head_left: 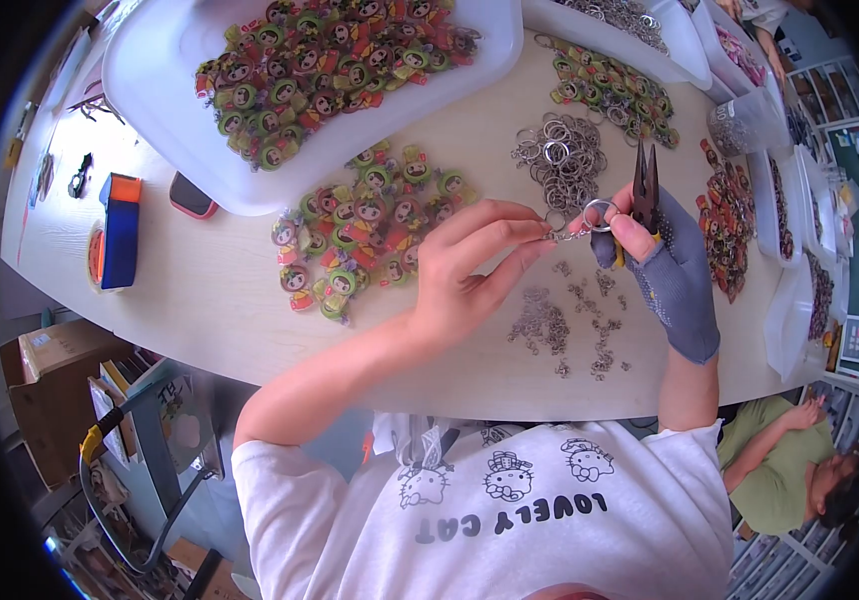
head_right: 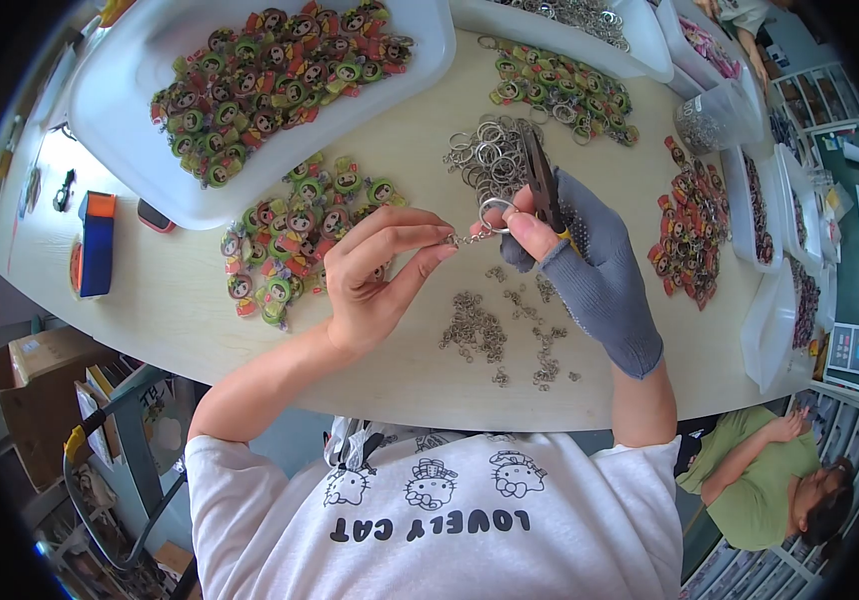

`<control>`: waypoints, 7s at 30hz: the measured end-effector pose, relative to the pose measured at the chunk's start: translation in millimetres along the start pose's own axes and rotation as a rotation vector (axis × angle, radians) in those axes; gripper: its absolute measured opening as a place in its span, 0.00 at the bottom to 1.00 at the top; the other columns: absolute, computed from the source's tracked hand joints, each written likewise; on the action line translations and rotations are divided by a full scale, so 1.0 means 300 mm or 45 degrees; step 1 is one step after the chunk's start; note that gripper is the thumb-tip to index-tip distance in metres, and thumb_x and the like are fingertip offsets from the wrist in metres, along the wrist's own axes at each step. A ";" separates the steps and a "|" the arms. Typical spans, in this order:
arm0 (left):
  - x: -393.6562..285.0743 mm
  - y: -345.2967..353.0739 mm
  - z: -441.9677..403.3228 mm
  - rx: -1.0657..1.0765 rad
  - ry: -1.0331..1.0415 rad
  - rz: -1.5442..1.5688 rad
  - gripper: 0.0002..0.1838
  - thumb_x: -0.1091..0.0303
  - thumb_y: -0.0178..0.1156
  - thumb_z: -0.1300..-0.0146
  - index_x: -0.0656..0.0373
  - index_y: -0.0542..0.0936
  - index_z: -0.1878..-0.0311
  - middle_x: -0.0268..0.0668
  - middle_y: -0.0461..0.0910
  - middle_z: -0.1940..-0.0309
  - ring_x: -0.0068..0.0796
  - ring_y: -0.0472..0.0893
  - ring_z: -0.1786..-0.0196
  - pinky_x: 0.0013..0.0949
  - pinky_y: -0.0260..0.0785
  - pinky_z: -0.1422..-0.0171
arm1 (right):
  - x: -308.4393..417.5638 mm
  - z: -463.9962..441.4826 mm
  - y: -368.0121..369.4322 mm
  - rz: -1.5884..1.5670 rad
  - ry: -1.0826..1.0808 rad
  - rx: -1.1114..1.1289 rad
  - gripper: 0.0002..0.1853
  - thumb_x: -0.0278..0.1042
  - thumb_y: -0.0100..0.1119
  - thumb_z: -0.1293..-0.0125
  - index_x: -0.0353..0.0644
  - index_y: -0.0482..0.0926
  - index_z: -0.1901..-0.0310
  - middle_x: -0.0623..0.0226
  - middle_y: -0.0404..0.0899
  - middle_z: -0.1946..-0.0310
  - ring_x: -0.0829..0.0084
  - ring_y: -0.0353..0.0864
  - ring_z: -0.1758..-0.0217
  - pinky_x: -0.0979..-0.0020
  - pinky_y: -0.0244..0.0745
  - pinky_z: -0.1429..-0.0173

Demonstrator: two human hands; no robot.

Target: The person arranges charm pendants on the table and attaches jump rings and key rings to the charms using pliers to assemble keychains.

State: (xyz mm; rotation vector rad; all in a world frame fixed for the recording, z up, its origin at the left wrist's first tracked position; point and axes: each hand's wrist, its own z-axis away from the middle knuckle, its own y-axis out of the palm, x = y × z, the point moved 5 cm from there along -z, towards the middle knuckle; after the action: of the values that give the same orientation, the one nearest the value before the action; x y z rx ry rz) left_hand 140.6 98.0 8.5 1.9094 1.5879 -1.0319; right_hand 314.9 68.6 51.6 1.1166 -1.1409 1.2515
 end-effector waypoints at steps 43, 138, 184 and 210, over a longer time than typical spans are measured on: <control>-0.057 -0.049 0.017 -0.037 0.651 -0.064 0.07 0.77 0.57 0.36 0.66 0.74 0.56 0.51 0.80 0.62 0.51 0.84 0.62 0.48 0.78 0.60 | 0.058 0.163 0.161 1.634 -0.802 -0.068 0.13 0.35 0.63 0.51 0.43 0.72 0.65 0.66 0.67 0.72 0.65 0.70 0.68 0.62 0.66 0.63; -0.029 0.088 -0.044 0.502 -0.055 0.002 0.09 0.77 0.70 0.47 0.64 0.83 0.62 0.38 0.83 0.68 0.31 0.84 0.65 0.30 0.74 0.65 | -0.039 0.096 -0.036 0.456 -0.327 -0.072 0.08 0.27 0.66 0.39 0.37 0.75 0.63 0.70 0.78 0.72 0.82 0.76 0.69 0.77 0.72 0.61; 0.022 0.049 -0.025 0.197 -0.010 -0.187 0.11 0.78 0.69 0.50 0.60 0.85 0.61 0.36 0.83 0.69 0.31 0.81 0.68 0.31 0.72 0.65 | -0.007 -0.035 -0.005 0.030 -0.045 0.078 0.09 0.33 0.54 0.28 0.35 0.73 0.56 0.61 0.82 0.62 0.73 0.83 0.54 0.76 0.77 0.52; -0.088 -0.055 -0.040 -0.042 0.700 -0.433 0.16 0.79 0.66 0.55 0.67 0.82 0.58 0.46 0.81 0.64 0.44 0.82 0.64 0.36 0.71 0.64 | 0.060 0.112 0.104 1.198 -0.652 -0.009 0.13 0.31 0.59 0.40 0.36 0.73 0.56 0.57 0.73 0.60 0.54 0.72 0.54 0.56 0.66 0.48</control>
State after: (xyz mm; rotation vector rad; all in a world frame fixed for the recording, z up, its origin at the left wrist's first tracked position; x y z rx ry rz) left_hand 126.4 94.3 38.4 2.0571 2.2782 -0.6128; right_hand 283.0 37.6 72.9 0.9259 -2.2135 1.6855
